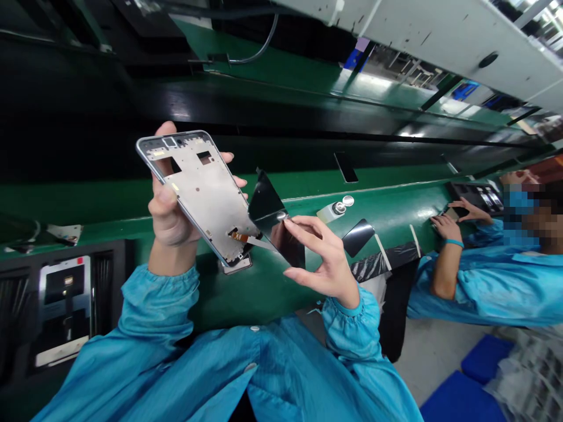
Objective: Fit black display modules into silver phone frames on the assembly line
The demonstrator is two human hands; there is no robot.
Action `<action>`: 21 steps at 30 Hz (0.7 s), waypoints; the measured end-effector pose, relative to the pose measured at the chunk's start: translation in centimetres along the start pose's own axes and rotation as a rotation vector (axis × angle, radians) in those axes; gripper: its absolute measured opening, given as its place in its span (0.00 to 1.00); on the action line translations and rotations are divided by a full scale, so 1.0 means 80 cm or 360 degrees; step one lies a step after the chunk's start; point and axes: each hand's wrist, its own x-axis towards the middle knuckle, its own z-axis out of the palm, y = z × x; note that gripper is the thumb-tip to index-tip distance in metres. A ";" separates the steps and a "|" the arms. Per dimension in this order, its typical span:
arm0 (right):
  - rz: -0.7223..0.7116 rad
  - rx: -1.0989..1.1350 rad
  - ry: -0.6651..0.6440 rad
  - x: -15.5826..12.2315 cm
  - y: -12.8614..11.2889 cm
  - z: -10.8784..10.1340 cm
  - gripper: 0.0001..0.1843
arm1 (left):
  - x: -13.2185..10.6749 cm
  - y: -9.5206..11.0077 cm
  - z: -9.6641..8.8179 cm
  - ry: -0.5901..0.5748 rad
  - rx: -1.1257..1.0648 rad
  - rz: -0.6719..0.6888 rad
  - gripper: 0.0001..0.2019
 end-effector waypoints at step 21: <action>0.0144 0.0171 0.0175 0.041 0.004 0.083 0.46 | -0.006 -0.013 -0.006 -0.0147 0.0476 0.0343 0.37</action>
